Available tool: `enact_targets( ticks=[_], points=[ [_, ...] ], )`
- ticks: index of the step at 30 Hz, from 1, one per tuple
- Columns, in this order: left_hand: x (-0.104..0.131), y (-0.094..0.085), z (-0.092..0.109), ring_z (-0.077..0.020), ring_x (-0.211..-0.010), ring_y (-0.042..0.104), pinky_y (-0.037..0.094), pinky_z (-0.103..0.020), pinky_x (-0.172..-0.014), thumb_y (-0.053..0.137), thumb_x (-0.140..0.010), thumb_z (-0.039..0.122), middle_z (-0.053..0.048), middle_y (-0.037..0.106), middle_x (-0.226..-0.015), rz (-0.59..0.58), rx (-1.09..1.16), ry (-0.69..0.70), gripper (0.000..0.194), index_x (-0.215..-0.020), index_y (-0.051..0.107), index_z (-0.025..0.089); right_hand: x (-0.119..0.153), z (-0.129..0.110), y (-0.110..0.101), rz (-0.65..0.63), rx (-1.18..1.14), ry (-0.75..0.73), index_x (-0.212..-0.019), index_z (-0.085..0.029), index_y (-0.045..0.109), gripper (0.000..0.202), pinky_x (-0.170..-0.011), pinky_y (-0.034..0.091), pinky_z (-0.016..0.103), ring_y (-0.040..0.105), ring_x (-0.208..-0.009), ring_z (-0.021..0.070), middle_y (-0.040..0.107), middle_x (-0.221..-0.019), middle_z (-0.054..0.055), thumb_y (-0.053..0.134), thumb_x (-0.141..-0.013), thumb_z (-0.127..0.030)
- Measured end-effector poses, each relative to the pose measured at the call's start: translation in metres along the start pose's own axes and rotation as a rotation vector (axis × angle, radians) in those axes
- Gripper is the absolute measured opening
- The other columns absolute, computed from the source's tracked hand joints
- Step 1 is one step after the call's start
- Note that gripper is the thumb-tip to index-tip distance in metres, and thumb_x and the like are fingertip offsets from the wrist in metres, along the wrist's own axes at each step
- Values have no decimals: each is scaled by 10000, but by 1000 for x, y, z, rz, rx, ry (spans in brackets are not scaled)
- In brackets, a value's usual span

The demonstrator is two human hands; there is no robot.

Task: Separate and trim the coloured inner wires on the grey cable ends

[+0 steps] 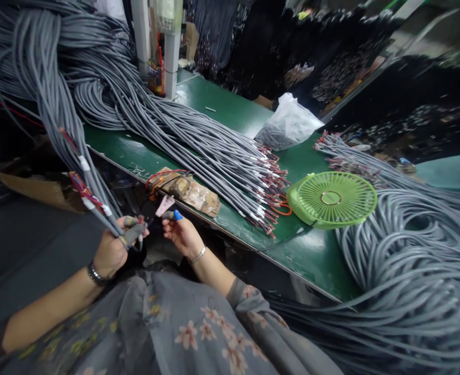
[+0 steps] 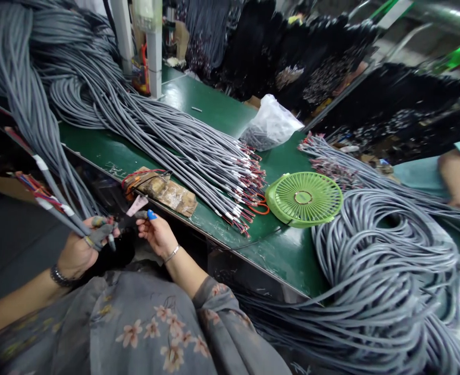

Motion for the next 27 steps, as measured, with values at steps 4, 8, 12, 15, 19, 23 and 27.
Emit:
enact_targets(
  ticks=[4,8,12,15,19,23,27],
  points=[
    [-1,5,1,-291,-648,735,446,-328,-511,1052,-563,644,-134,817,-712,-68,42,1,490,-730,829,240,10,-9,-2,-23,168,-139,-828,-208,773,484,-610,482,258,555,-640,126,742,-767,20,1025,-722,-607],
    [3,7,3,-297,-640,753,419,-318,-485,951,-605,881,-180,822,-722,-152,45,39,682,-737,845,220,28,-13,9,-114,451,-218,-805,-213,810,476,-642,484,293,547,-642,148,696,-711,20,943,-785,-670],
    [11,8,7,-269,-609,730,505,-324,-519,921,-645,903,-126,797,-664,-203,-5,91,682,-721,838,230,54,-31,32,-196,655,-435,-727,-235,779,493,-751,546,359,623,-718,207,700,-732,46,801,-942,-678],
    [15,13,8,-264,-672,727,627,-357,-665,964,-680,789,-61,772,-640,-268,-164,114,570,-686,791,246,69,-49,54,-219,788,-644,-865,-242,812,429,-827,585,371,677,-805,226,753,-858,64,717,-1039,-623],
    [19,24,3,-244,-760,685,644,-359,-781,938,-678,790,-14,752,-691,-417,-332,98,598,-678,725,231,70,-56,76,-251,1009,-819,-946,-232,766,415,-782,591,327,649,-790,202,735,-887,41,798,-991,-643],
    [25,25,-6,-222,-731,638,598,-332,-716,925,-691,819,3,690,-671,-520,-306,51,646,-648,696,216,71,-52,76,-263,1032,-891,-846,-228,720,463,-757,594,324,658,-755,202,723,-822,51,706,-1065,-636],
    [26,8,-7,-190,-615,588,521,-306,-597,895,-671,904,-4,683,-592,-360,-196,53,716,-634,735,207,77,-38,63,-292,899,-821,-990,-227,794,500,-760,647,356,750,-777,234,802,-891,94,631,-1099,-687]
  ],
)
Point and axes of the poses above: each hand's wrist, its own x-axis away from the middle knuckle, its own y-axis out of the palm, z = x × y, the point moved 8 cm from there along -x, towards the middle knuckle
